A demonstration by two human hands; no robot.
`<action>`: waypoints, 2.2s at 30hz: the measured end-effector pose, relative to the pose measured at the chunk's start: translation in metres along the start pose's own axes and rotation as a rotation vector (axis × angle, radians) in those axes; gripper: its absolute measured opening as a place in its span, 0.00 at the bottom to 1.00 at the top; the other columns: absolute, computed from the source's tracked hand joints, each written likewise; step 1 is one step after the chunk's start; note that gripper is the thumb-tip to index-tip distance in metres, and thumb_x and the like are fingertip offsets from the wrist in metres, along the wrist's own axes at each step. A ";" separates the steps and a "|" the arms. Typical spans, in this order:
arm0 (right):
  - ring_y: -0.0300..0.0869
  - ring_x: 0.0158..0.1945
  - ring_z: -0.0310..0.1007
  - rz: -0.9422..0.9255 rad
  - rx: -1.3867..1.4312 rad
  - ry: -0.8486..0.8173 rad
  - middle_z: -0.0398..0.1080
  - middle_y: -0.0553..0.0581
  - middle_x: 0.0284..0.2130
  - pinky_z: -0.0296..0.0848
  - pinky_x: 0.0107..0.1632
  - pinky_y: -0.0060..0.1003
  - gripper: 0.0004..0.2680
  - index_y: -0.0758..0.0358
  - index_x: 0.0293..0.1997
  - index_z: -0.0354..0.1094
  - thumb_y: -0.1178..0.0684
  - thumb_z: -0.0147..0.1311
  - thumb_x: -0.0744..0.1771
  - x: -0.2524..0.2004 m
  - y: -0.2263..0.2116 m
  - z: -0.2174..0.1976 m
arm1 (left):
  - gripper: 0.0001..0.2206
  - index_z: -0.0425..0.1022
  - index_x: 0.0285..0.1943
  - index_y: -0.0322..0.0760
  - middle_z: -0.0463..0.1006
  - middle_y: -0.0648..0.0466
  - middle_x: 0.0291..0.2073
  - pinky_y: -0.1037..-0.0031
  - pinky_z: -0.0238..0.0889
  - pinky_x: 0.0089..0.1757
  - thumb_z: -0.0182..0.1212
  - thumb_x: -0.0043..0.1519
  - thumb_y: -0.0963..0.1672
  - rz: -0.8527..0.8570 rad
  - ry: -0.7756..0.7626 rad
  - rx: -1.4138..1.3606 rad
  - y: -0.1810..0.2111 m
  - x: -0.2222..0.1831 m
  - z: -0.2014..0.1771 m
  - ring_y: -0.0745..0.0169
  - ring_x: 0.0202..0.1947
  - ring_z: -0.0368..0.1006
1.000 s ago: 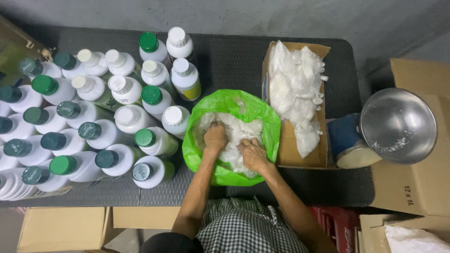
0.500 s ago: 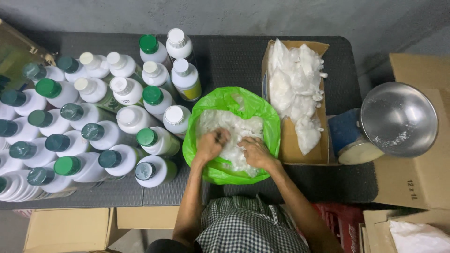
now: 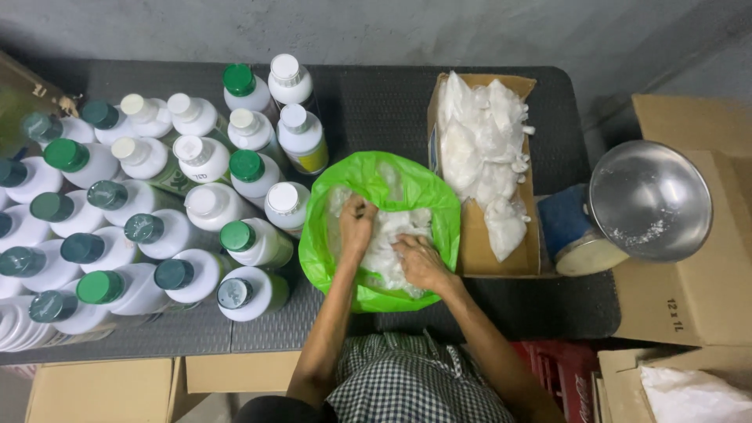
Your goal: Measure and bag white powder using a scoop and a weighing scale.
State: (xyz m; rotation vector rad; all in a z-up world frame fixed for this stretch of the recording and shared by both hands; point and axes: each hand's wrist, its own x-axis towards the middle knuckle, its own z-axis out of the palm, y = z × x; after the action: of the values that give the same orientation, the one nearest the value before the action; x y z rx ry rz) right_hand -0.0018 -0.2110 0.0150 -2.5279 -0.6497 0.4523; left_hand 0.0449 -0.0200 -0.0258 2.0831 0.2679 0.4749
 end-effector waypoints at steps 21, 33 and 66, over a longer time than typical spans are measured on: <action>0.44 0.40 0.74 0.171 0.665 0.337 0.76 0.58 0.37 0.73 0.43 0.41 0.11 0.65 0.51 0.69 0.56 0.61 0.66 -0.007 0.003 -0.052 | 0.12 0.74 0.48 0.39 0.80 0.54 0.32 0.71 0.67 0.34 0.65 0.55 0.40 -0.798 -0.176 -1.266 0.016 -0.053 0.009 0.63 0.30 0.74; 0.60 0.59 0.63 -0.084 0.023 0.450 0.66 0.68 0.57 0.65 0.56 0.55 0.19 0.61 0.59 0.69 0.60 0.59 0.62 -0.016 -0.062 -0.056 | 0.38 0.52 0.74 0.25 0.66 0.28 0.59 0.53 0.61 0.55 0.63 0.51 0.37 0.121 0.149 0.117 0.000 -0.003 -0.041 0.25 0.56 0.65; 0.57 0.61 0.60 0.044 -0.202 0.041 0.64 0.58 0.60 0.63 0.58 0.58 0.15 0.62 0.55 0.68 0.51 0.57 0.63 -0.007 -0.016 -0.001 | 0.27 0.68 0.57 0.34 0.77 0.37 0.42 0.50 0.66 0.43 0.74 0.51 0.44 -0.055 -0.171 0.161 0.024 0.021 -0.007 0.31 0.44 0.73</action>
State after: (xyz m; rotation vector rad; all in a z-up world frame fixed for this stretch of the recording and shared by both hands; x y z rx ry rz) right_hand -0.0133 -0.2025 0.0253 -2.7386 -0.6549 0.3647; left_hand 0.0606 -0.0191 0.0025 2.2515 0.2691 0.2470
